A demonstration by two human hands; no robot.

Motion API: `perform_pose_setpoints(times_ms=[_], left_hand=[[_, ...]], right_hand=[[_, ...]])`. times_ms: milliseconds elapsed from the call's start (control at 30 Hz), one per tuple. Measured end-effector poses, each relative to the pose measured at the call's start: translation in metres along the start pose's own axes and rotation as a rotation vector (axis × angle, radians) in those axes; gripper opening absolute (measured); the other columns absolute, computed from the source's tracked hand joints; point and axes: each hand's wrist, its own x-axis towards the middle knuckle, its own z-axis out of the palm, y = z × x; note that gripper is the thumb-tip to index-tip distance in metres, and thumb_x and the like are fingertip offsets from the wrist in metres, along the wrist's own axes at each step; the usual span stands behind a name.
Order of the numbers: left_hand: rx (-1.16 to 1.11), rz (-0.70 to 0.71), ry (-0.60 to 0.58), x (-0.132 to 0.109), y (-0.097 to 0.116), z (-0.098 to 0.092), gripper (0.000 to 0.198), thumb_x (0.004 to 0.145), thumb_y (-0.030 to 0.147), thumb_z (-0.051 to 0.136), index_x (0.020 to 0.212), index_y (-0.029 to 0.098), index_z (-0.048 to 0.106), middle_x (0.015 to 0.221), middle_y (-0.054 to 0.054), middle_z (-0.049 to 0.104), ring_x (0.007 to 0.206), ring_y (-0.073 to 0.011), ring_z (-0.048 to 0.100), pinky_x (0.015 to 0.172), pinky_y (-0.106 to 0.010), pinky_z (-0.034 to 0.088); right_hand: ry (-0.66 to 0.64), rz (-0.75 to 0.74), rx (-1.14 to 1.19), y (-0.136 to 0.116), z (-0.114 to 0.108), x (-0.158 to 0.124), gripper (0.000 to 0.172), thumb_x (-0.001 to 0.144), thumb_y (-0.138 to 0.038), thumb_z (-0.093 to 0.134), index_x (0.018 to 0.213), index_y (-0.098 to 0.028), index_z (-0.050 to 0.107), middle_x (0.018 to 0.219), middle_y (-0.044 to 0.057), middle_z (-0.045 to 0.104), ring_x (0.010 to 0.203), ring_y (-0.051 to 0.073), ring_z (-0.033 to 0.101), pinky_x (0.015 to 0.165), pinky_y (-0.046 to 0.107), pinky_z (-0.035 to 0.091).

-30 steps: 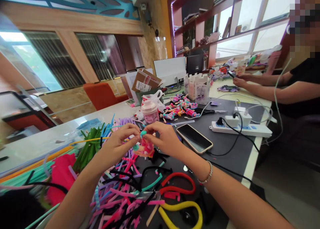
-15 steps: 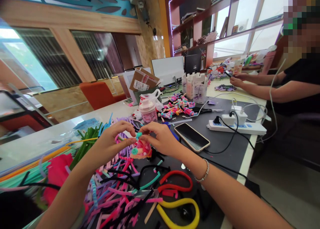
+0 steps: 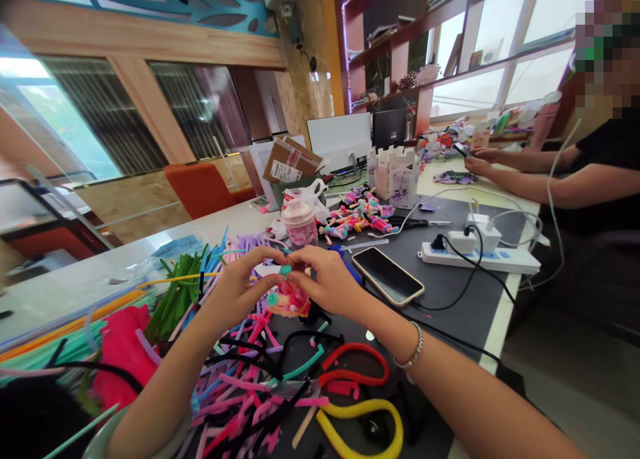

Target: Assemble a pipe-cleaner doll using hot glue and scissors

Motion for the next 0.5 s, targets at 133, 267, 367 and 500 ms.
perform_pose_setpoints(times_ms=[133,267,367,500], left_hand=[[-0.042,-0.001,0.027,-0.0001,-0.0041,0.0032,0.016,0.084,0.031,0.054,0.093,0.019,0.059,0.097,-0.005,0.066,0.094,-0.0191,0.059,0.089,-0.033,0.044],[-0.072,-0.005,0.012,-0.0006,-0.0079,0.0042,0.016,0.084,0.031,0.053,0.094,0.019,0.059,0.096,-0.005,0.066,0.093,-0.0188,0.059,0.090,-0.033,0.045],[-0.076,0.051,0.009,-0.0010,-0.0090,0.0049,0.020,0.087,0.028,0.048,0.097,0.018,0.062,0.097,-0.007,0.065,0.094,-0.0188,0.059,0.089,-0.033,0.044],[-0.049,0.131,-0.002,-0.0008,-0.0086,0.0049,0.023,0.089,0.025,0.046,0.093,0.018,0.067,0.096,-0.008,0.062,0.092,-0.0173,0.059,0.085,-0.030,0.045]], right_hand=[[0.030,0.038,0.007,0.0001,0.0016,-0.0005,0.010,0.081,-0.020,0.055,0.083,-0.017,0.064,0.073,0.003,0.067,0.067,0.014,0.059,0.065,0.026,0.046],[0.032,0.058,0.051,-0.0002,0.0029,-0.0004,0.008,0.080,-0.020,0.057,0.080,-0.017,0.064,0.071,0.002,0.067,0.065,0.014,0.059,0.064,0.025,0.046],[0.046,0.056,0.077,0.0003,0.0041,-0.0005,0.008,0.079,-0.019,0.058,0.079,-0.016,0.065,0.070,0.001,0.066,0.065,0.013,0.059,0.063,0.025,0.045],[0.058,0.068,0.124,0.0014,0.0059,-0.0012,0.010,0.077,-0.015,0.057,0.080,-0.016,0.066,0.074,0.002,0.068,0.068,0.014,0.060,0.067,0.026,0.045]])
